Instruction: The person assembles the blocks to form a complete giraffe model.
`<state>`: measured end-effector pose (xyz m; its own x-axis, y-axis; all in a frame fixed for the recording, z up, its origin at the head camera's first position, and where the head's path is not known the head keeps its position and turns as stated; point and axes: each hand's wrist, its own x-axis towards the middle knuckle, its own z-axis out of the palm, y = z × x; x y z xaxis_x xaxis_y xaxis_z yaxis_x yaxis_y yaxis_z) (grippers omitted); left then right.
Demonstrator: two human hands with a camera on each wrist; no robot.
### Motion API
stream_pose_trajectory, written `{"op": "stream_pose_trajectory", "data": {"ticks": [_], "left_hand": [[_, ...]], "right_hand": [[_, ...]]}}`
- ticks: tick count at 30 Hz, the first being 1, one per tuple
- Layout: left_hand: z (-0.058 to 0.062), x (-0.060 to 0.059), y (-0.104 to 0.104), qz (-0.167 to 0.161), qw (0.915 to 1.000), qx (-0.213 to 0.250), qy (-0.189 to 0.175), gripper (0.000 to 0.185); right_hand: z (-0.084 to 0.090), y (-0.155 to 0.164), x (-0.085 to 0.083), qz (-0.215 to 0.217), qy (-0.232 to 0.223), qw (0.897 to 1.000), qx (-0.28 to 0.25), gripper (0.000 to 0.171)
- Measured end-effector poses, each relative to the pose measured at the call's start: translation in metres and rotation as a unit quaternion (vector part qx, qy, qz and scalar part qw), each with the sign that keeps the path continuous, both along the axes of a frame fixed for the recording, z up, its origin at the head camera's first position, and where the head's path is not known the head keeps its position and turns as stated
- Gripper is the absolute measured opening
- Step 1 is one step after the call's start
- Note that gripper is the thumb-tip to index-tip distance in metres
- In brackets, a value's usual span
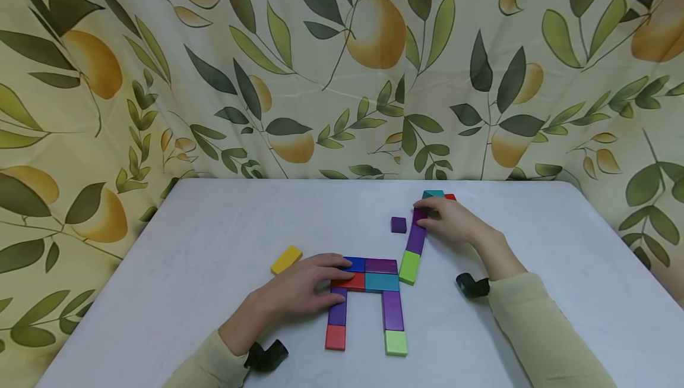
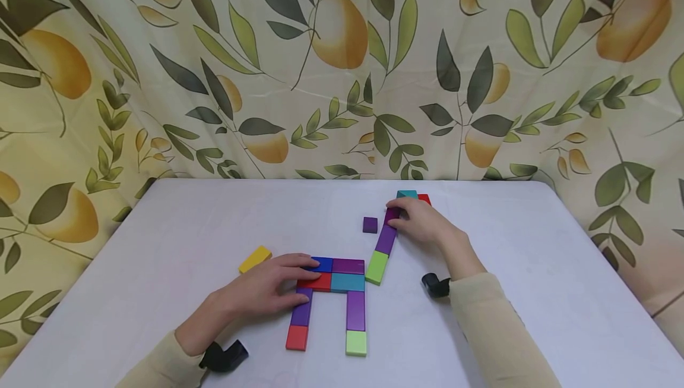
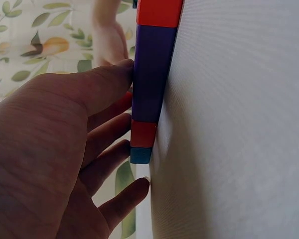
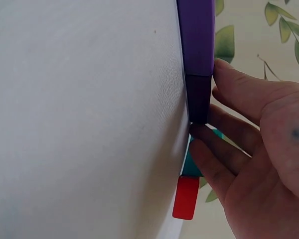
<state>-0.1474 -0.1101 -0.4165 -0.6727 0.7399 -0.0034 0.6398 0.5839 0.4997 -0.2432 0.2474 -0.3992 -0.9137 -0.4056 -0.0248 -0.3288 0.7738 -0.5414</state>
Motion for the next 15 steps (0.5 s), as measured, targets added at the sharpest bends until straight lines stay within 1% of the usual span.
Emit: {"op": "stream_pose_trajectory", "data": {"ticks": [7,15], "left_hand": [[0.0006,-0.0002,0.0007,-0.001,1.0000,-0.001,0.000,0.042],[0.0006,-0.0001,0.0002,-0.001,1.0000,-0.001,0.007,0.042]], "right_hand": [[-0.0004,-0.0009,-0.0007,0.001,0.001,1.000,0.003,0.042],[-0.0011,0.0000,-0.0015,-0.010,-0.010,1.000,0.013,0.044]]}}
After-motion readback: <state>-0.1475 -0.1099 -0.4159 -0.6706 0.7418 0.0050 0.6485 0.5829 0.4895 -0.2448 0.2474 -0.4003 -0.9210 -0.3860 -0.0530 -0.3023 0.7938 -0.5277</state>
